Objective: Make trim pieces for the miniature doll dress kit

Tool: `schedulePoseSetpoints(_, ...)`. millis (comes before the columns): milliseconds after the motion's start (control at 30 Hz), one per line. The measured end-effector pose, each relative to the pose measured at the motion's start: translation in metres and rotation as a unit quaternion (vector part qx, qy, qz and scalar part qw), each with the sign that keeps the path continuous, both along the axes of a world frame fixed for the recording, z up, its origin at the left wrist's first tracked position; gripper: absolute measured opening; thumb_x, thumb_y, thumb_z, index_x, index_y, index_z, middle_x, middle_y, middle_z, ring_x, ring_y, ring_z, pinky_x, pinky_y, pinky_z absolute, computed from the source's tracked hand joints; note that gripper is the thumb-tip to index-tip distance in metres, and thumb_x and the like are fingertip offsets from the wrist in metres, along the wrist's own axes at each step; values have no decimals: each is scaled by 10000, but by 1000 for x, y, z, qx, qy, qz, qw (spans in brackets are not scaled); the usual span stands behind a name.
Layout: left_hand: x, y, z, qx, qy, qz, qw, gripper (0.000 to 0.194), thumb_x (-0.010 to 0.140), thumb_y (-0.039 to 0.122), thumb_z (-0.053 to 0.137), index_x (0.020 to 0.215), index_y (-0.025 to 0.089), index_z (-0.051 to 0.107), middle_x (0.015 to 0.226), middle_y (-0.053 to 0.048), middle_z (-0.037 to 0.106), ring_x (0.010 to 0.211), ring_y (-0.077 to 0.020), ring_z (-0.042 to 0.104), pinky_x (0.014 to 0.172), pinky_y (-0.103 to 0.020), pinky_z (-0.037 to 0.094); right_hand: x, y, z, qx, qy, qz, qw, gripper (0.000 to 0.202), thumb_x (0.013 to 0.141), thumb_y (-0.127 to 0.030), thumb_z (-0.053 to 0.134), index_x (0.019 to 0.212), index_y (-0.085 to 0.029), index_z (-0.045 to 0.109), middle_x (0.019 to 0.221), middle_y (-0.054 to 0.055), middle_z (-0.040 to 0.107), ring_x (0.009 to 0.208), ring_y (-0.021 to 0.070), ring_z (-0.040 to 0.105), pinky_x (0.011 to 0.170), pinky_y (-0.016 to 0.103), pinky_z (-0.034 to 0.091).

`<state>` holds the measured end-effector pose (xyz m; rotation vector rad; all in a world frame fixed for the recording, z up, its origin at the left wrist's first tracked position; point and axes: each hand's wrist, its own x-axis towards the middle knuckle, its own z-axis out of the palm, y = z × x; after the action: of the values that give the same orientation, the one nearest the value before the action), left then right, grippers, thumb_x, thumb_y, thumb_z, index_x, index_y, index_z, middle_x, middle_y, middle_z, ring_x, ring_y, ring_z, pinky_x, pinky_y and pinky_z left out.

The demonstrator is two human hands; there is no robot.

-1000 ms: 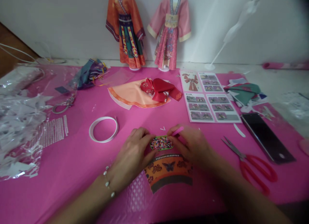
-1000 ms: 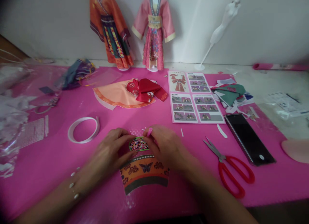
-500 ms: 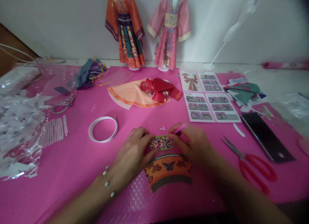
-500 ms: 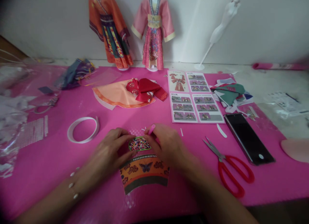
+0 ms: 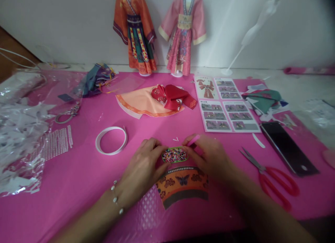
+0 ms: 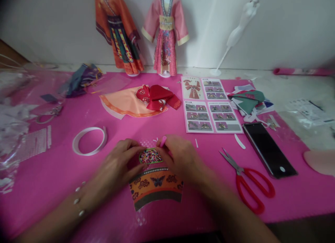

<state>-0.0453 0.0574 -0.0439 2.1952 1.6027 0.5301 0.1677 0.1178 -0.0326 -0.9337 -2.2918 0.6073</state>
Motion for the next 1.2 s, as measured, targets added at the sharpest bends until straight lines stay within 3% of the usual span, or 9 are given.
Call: schedulePoseSetpoints(1200, 1, 1, 1, -6, -1, 3, 1000, 264, 847, 263, 647, 1101, 205, 604, 1056, -62, 543, 967, -230, 505, 823, -379, 469, -4, -2, -1, 1, -25, 37, 999, 111, 947, -217, 511, 858, -182, 569, 824, 64, 655, 777, 186, 614, 727, 312, 466)
